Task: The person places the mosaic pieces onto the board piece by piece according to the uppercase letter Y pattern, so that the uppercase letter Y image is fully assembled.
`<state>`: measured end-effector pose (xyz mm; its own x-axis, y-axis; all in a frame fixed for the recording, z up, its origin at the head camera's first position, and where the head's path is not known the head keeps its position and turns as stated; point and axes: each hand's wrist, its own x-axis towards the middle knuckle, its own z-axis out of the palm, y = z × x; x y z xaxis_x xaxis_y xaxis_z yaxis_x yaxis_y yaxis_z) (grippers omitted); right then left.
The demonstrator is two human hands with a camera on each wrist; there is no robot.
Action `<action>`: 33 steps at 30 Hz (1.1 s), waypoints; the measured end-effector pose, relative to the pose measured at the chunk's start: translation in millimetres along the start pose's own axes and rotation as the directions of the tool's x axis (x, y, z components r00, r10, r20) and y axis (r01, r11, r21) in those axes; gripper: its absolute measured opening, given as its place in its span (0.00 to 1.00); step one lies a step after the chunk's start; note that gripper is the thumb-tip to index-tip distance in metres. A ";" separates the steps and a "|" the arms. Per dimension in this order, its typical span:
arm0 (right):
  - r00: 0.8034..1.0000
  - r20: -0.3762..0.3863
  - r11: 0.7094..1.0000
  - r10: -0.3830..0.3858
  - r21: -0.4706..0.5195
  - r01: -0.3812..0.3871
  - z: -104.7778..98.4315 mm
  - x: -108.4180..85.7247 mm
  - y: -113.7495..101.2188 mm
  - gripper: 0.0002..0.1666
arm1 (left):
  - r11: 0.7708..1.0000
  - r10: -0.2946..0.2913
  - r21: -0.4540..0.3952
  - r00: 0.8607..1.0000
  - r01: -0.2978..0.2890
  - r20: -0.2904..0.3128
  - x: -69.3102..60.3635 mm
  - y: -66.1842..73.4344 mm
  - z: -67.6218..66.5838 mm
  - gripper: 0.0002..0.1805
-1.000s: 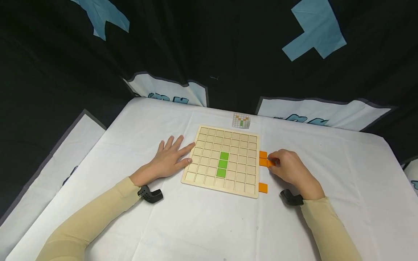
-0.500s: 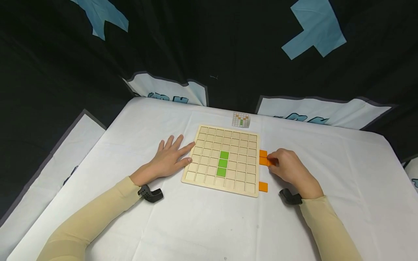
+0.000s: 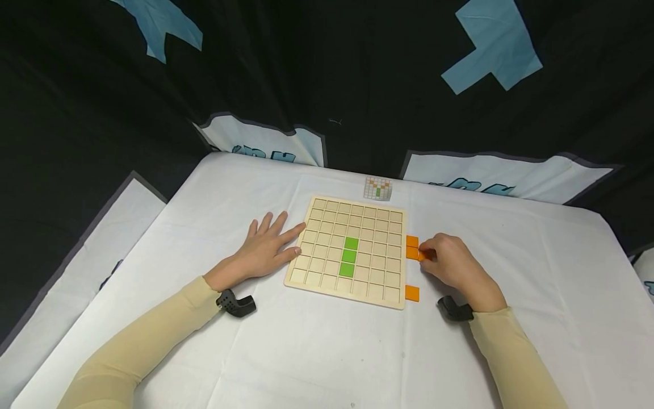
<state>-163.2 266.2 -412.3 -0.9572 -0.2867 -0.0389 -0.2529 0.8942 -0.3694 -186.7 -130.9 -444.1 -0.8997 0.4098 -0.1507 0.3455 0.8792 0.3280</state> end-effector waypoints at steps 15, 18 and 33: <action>1.000 -0.004 1.000 0.013 0.011 -0.013 2.4 -0.7 2.3 0.17 | 1.000 0.003 0.006 1.000 -0.003 0.002 1.1 0.2 1.8 0.34; 1.000 -0.007 1.000 0.011 0.010 -0.011 2.3 -1.0 2.0 0.16 | 1.000 0.002 0.006 1.000 -0.002 0.002 0.7 0.5 1.9 0.34; 1.000 -0.014 1.000 0.007 0.013 -0.006 0.8 -0.2 1.8 0.16 | 1.000 -0.002 0.008 1.000 0.002 0.002 0.6 0.7 0.1 0.34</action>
<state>-163.4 267.6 -413.7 -0.9608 -0.2758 -0.0279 -0.2448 0.8914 -0.3815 -187.0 -130.0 -444.0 -0.8996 0.4089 -0.1535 0.3461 0.8817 0.3205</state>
